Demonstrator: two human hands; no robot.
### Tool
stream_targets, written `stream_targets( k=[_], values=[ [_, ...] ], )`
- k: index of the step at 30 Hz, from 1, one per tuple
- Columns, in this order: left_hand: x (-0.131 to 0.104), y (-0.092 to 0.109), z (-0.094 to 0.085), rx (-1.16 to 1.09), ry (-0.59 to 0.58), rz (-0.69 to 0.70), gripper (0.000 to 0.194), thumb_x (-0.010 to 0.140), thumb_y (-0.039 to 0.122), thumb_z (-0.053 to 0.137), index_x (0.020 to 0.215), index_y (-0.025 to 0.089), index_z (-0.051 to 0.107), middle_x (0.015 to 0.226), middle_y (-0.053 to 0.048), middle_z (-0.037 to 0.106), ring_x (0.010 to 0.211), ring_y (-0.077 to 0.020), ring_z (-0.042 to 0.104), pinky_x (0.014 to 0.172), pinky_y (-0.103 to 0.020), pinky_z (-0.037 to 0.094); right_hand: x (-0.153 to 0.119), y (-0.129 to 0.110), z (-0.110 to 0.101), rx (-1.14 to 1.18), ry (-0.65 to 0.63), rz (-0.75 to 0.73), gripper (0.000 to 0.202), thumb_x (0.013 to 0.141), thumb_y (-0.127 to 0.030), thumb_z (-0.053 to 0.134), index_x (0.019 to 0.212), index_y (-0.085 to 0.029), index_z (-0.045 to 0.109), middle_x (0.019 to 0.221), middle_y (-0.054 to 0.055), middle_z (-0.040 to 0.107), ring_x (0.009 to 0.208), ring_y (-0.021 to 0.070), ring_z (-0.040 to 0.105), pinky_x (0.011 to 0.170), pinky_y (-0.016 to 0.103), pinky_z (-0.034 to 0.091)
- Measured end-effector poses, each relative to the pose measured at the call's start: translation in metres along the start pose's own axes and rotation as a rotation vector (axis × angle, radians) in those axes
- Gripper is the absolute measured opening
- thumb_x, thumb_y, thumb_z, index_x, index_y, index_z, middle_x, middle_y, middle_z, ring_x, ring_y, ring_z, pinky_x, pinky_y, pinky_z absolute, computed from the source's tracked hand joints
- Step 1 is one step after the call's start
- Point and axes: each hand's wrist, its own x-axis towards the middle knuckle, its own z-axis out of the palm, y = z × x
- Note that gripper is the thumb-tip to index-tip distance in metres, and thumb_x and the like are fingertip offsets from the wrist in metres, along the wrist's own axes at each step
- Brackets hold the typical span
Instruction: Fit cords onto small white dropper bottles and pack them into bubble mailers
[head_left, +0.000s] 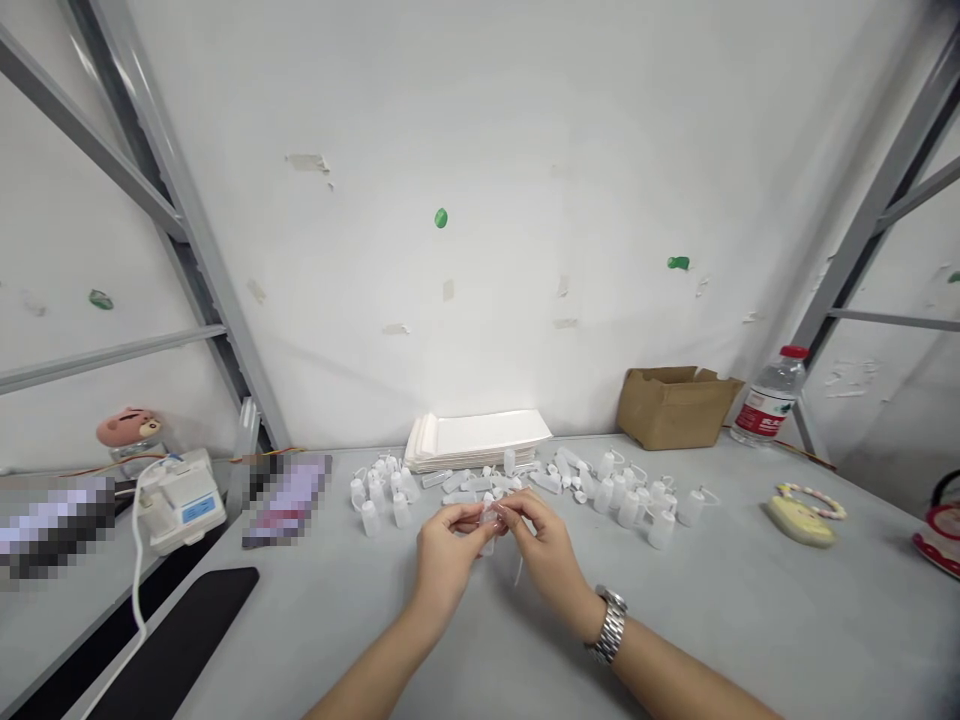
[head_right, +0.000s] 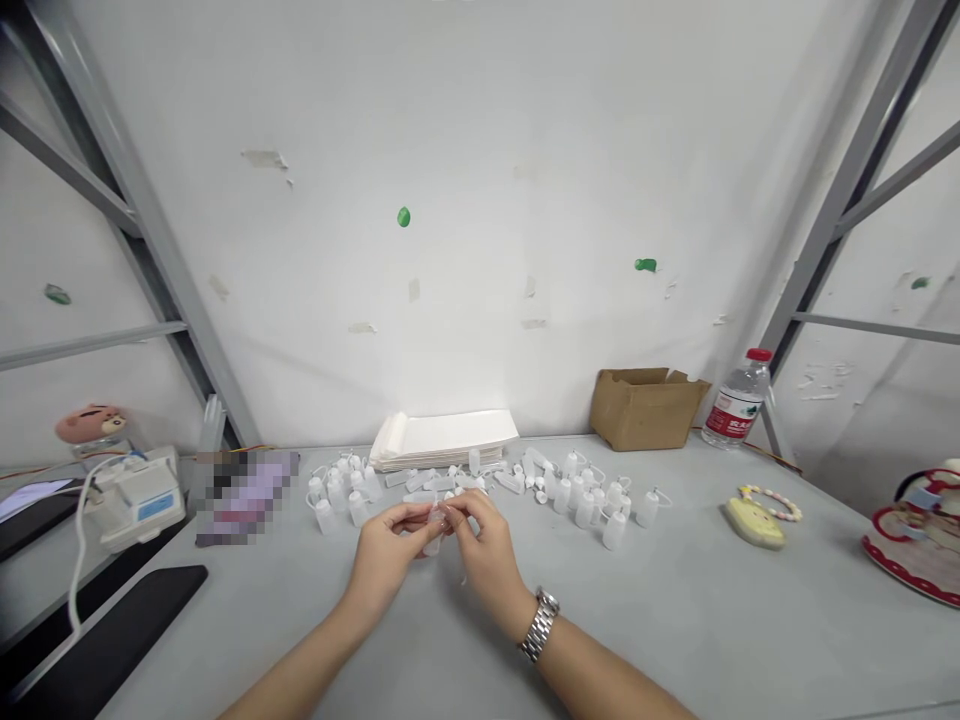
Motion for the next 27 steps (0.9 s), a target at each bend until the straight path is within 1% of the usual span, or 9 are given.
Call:
stream_targets(
  k=[3,6,9,11,13,16,20,23,27],
  values=[
    [0.0,0.003,0.0,-0.017,0.02,-0.002,0.033,0.051,0.029,0.074,0.077,0.011,0.067,0.07,-0.008,0.069,0.068,-0.0204,0.063,0.05,-0.026,0.052,-0.001,-0.001,0.0,-0.028,0.036,-0.028,0.023,0.086,-0.032,0.044,0.076,-0.021,0.062,0.07,0.002,0.059,0.072,0.0162,0.054,0.077,0.032,0.042],
    [0.0,0.004,0.0,-0.03,0.033,-0.006,0.032,0.05,0.029,0.074,0.076,0.011,0.066,0.066,-0.006,0.068,0.066,-0.0197,0.063,0.049,-0.026,0.052,-0.001,-0.001,0.0,-0.045,0.047,-0.051,0.02,0.085,-0.029,0.047,0.077,-0.022,0.063,0.07,0.001,0.061,0.071,0.0153,0.055,0.087,0.035,0.037],
    [0.001,0.002,-0.001,0.004,0.052,0.028,0.034,0.051,0.03,0.073,0.077,0.011,0.066,0.071,-0.007,0.067,0.068,-0.02,0.062,0.05,-0.028,0.052,0.0,-0.001,0.0,-0.072,0.055,-0.071,0.017,0.084,-0.025,0.049,0.078,-0.023,0.065,0.07,0.0,0.062,0.072,0.015,0.056,0.093,0.037,0.033],
    [0.002,-0.002,-0.001,0.045,0.071,0.063,0.034,0.051,0.031,0.072,0.077,0.011,0.066,0.076,-0.008,0.066,0.07,-0.0205,0.061,0.051,-0.029,0.052,-0.001,-0.001,0.0,-0.093,0.059,-0.074,0.017,0.083,-0.025,0.05,0.077,-0.022,0.065,0.071,0.001,0.062,0.073,0.0158,0.055,0.09,0.037,0.035],
    [0.004,-0.006,-0.002,0.093,0.09,0.106,0.033,0.052,0.033,0.072,0.076,0.012,0.067,0.078,-0.008,0.066,0.072,-0.0207,0.06,0.055,-0.03,0.053,-0.001,0.0,0.0,-0.113,0.061,-0.071,0.016,0.083,-0.026,0.051,0.077,-0.022,0.065,0.073,0.002,0.061,0.075,0.0171,0.055,0.081,0.034,0.04],
    [0.005,-0.011,-0.002,0.159,0.108,0.182,0.028,0.053,0.033,0.072,0.073,0.014,0.068,0.074,-0.005,0.065,0.07,-0.0198,0.061,0.061,-0.031,0.052,-0.001,0.0,0.001,-0.145,0.06,-0.067,0.017,0.083,-0.026,0.051,0.076,-0.021,0.065,0.073,0.004,0.059,0.074,0.0182,0.054,0.07,0.032,0.042],
    [0.005,-0.015,-0.002,0.213,0.112,0.233,0.025,0.055,0.033,0.07,0.073,0.015,0.068,0.072,-0.004,0.064,0.07,-0.0192,0.061,0.066,-0.031,0.05,0.0,0.003,0.0,-0.176,0.053,-0.1,0.017,0.083,-0.024,0.051,0.074,-0.021,0.065,0.071,0.003,0.059,0.073,0.0183,0.053,0.072,0.033,0.041],
    [0.006,-0.016,-0.001,0.234,0.095,0.236,0.025,0.057,0.032,0.069,0.074,0.015,0.068,0.074,-0.004,0.064,0.07,-0.0191,0.062,0.068,-0.031,0.049,0.0,0.006,0.0,-0.191,0.057,-0.119,0.016,0.083,-0.022,0.05,0.075,-0.021,0.064,0.072,0.003,0.059,0.074,0.0181,0.053,0.073,0.033,0.04],
    [0.008,-0.018,-0.001,0.247,0.086,0.241,0.024,0.056,0.031,0.069,0.073,0.015,0.068,0.073,-0.004,0.064,0.068,-0.0189,0.062,0.067,-0.032,0.049,0.0,0.009,0.001,-0.213,0.045,-0.108,0.018,0.083,-0.021,0.049,0.072,-0.02,0.063,0.071,0.003,0.059,0.073,0.0176,0.053,0.073,0.033,0.04]
  ],
)
